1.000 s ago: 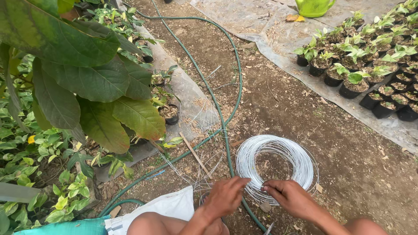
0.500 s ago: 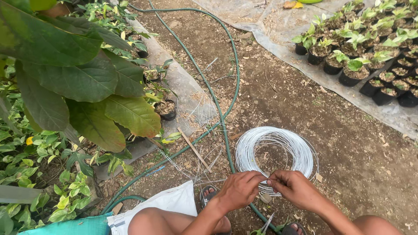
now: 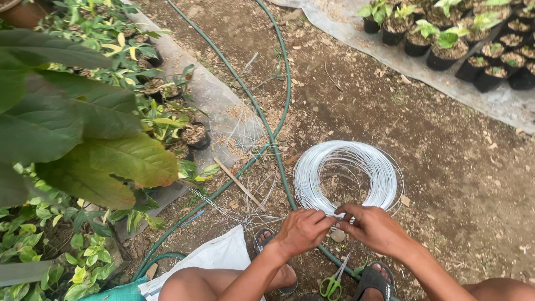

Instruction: The person sits on the ground and uses green-handled scissors to cut lengths of thin white wire from a coil. They repeatedly measure, cut, and set aside the wire pieces.

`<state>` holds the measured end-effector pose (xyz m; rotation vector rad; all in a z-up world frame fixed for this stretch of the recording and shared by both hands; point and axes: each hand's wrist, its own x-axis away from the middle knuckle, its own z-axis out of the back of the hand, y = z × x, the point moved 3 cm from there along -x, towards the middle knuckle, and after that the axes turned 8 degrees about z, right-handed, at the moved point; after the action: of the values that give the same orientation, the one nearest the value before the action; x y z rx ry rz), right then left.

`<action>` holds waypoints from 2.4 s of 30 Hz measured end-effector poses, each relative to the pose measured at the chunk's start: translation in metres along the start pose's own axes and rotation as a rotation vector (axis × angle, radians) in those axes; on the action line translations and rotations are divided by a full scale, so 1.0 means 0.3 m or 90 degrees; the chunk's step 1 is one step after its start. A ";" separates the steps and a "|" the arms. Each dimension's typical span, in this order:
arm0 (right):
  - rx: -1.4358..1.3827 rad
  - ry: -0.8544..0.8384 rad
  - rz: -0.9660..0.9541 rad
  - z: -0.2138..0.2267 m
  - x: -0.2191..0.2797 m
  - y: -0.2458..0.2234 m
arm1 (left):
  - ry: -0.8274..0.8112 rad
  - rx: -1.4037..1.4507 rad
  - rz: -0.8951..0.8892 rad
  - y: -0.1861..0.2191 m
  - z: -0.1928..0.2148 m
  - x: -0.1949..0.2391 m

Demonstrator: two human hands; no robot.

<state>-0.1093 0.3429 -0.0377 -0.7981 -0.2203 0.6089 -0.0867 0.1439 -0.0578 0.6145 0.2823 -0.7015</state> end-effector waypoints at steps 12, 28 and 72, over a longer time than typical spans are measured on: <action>-0.485 0.578 -0.371 -0.726 0.212 0.592 | -0.093 -0.106 0.282 -0.285 -0.088 -0.080; -0.292 -0.069 -1.015 -1.431 0.548 0.576 | -0.123 0.119 0.675 -0.267 -0.085 -0.157; -0.622 0.182 -0.143 -0.358 0.264 0.006 | -0.049 0.362 0.598 0.038 0.151 -0.144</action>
<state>-0.0024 0.3257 -0.1157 -1.7597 -0.3433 0.1323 -0.1090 0.1452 0.0019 1.1436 -0.2965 0.1272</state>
